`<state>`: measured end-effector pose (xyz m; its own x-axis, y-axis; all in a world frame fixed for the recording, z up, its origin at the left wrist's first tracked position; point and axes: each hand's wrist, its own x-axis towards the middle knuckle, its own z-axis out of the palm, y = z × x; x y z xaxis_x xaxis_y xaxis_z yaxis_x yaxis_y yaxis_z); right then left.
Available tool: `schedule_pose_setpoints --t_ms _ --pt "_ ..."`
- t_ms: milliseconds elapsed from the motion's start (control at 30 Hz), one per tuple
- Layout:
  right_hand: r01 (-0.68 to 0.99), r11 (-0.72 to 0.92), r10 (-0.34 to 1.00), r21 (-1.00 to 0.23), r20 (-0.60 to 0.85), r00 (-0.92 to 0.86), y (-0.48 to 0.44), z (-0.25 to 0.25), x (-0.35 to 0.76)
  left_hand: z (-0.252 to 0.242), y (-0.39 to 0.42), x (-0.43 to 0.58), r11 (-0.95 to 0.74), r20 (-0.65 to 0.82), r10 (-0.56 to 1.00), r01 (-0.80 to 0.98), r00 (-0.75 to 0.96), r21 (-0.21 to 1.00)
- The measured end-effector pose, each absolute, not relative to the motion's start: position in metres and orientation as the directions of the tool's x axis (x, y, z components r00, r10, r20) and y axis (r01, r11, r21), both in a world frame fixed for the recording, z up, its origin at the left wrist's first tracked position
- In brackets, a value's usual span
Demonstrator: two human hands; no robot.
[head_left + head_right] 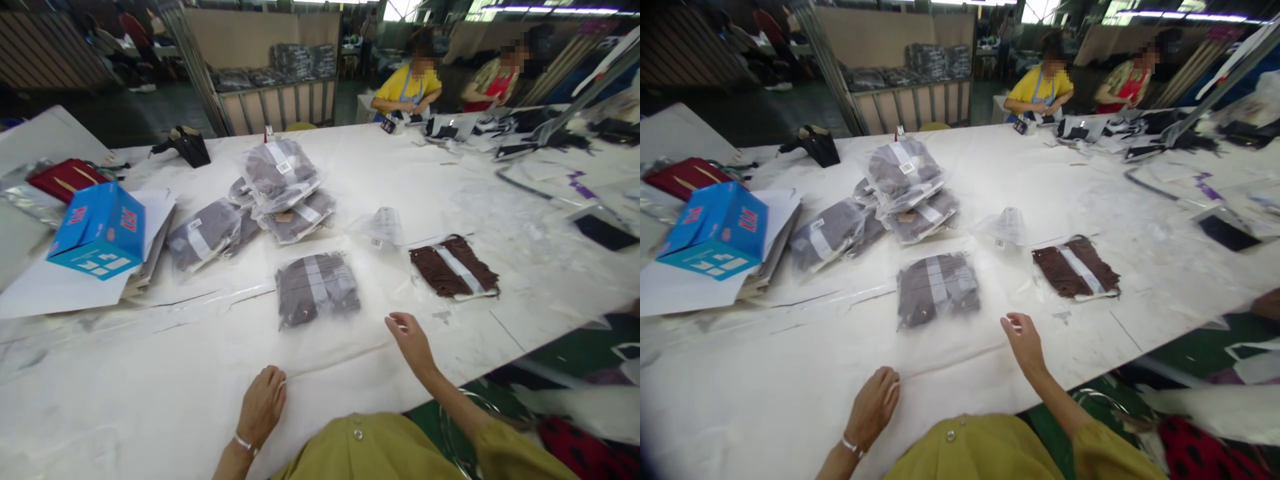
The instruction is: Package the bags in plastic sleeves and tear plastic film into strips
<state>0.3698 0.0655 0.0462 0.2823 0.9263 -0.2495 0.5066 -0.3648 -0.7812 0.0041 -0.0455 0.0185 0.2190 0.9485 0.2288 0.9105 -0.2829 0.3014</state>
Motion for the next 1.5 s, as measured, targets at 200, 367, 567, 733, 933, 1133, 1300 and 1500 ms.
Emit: schedule_pose_setpoints --t_ms 200,367,567,733,933,1133,1300,1500 --pt "0.380 -0.579 0.804 -0.722 -0.583 0.117 0.116 0.024 0.360 0.046 0.049 0.033 -0.506 0.256 0.854 0.836 0.452 0.211" --pt "0.289 -0.657 0.735 -0.696 -0.677 0.040 0.094 0.012 0.364 0.013 0.113 0.093 -0.690 0.174 0.724 0.704 0.668 0.168" --pt "0.194 -0.765 0.640 -0.614 -0.759 0.120 0.068 0.018 0.403 -0.014 0.102 0.100 -0.721 0.113 0.690 0.666 0.715 0.190" --pt "0.196 -0.707 0.701 -0.679 -0.709 0.074 0.090 0.010 0.383 -0.020 0.089 0.110 -0.791 0.070 0.595 0.568 0.800 0.228" --pt "0.283 -0.624 0.763 -0.728 -0.646 0.022 0.093 0.001 0.364 -0.025 0.065 0.104 -0.776 0.007 0.580 0.550 0.814 0.308" --pt "0.625 -0.092 0.968 -0.775 -0.218 -0.128 0.067 0.009 0.396 -0.017 0.039 0.099 -0.611 -0.054 0.739 0.703 0.671 0.365" --pt "0.714 0.659 0.751 -0.237 0.145 -0.645 0.074 0.009 0.406 -0.012 0.037 0.119 -0.496 -0.067 0.820 0.765 0.568 0.411" --pt "0.471 0.808 0.571 -0.355 0.271 -0.775 0.106 0.024 0.378 0.002 0.041 0.131 -0.439 -0.080 0.853 0.792 0.515 0.424"
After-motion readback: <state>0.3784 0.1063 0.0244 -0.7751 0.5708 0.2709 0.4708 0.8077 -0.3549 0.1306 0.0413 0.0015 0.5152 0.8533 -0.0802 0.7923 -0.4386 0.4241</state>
